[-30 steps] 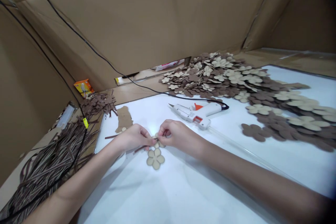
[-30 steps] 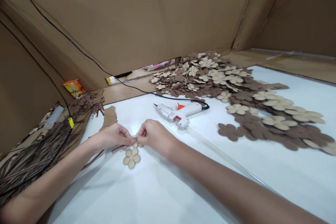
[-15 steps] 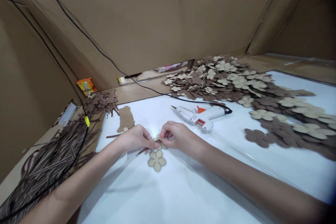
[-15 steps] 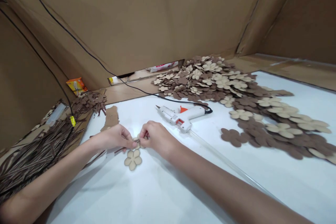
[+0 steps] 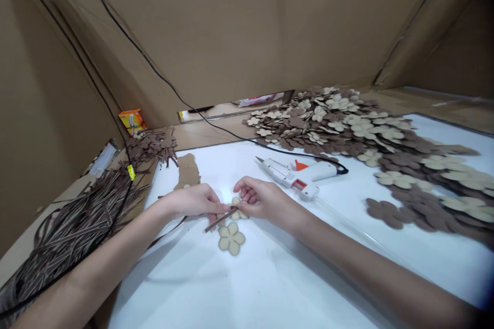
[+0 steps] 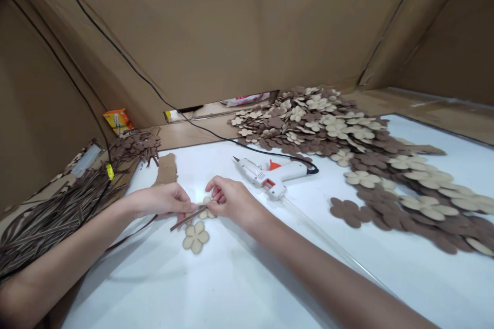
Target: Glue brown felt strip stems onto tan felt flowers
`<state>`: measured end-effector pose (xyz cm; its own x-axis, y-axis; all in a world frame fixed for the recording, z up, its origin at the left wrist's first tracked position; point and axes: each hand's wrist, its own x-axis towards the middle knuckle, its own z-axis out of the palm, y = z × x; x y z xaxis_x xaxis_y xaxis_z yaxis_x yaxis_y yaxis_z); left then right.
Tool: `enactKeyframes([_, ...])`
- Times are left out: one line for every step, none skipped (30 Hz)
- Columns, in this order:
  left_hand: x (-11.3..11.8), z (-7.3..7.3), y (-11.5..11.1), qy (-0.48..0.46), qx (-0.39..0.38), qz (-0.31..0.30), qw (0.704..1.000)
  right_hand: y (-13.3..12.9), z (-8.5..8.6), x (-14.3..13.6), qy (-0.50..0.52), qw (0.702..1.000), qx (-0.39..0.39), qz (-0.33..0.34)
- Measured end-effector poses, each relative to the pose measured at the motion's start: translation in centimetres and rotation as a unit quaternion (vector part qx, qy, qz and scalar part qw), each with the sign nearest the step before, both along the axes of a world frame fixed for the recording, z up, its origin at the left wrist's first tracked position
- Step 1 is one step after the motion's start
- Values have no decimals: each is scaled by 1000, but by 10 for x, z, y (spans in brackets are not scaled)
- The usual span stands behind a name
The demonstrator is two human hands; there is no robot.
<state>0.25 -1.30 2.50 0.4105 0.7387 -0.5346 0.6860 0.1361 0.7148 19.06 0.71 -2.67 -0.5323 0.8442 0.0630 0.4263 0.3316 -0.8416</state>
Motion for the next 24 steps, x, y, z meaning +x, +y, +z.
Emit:
enactKeyframes([2,1,-1,-2,-8,-2,1000,0,0,0,2,1000,-4,0])
enactKeyframes([3,2,-1,-4,-20,-5,1000,0,0,0,2,1000,-8,-1])
enactKeyframes([4,2,-1,-5,-32,-7,999,0,0,0,3,1000,-11,-2])
enactKeyframes([4,3,-1,-3,-43,-11,999,0,0,0,2,1000,-13,-3])
enactKeyframes([4,3,-1,-1,-49,-14,999,0,0,0,1,1000,-14,-3])
enactKeyframes([4,3,-1,3,-48,-18,999,0,0,0,0,1000,-16,-4])
enactKeyframes([4,2,-1,9,-41,-22,999,0,0,-1,-2,1000,-16,-4])
enactKeyframes([4,1,-1,15,-32,-25,999,0,0,-1,-4,1000,-16,-4])
enactKeyframes([3,0,-1,19,-23,-29,999,0,1,-1,-6,1000,-16,-4])
enactKeyframes([2,-2,0,22,-17,-32,999,0,1,-2,-8,1000,-15,-5])
enactKeyframes([2,-3,0,24,-12,-33,999,-1,2,-2,-10,1000,-14,-5])
enactKeyframes([1,-4,0,27,-8,-36,999,-1,3,-3,-11,1000,-12,-5])
enactKeyframes([1,-4,0,31,-5,-40,999,-1,4,-3,-13,1000,-10,-5])
enactKeyframes([0,-3,0,40,0,-46,998,-1,4,-3,-14,1000,-8,-5])
enactKeyframes([-1,-1,0,57,12,-50,997,-2,4,-3,-15,1000,-5,-6])
enactKeyframes([-2,1,0,81,33,-48,995,-2,4,-3,-15,1000,-3,-7])
enactKeyframes([-2,3,-1,111,69,-37,991,-2,3,-4,-15,1000,-1,-8])
enactKeyframes([-2,5,-2,143,121,-15,982,-2,2,-4,-14,1000,1,-8])
enactKeyframes([-1,7,-4,172,182,14,968,-1,1,-4,-12,1000,3,-8])
enactKeyframes([0,8,-6,193,243,44,950,-1,-1,-3,-11,1000,5,-8])
enactKeyframes([3,9,-9,204,293,66,932,-1,-3,-3,-9,1000,7,-7])
enactKeyframes([6,8,-11,203,325,78,920,0,-4,-4,-8,1000,9,-6])
enactKeyframes([9,6,-13,196,335,80,918,0,-6,-4,-7,1000,11,-6])
enactKeyframes([12,3,-14,182,327,76,924,0,-7,-4,-6,1000,13,-6])
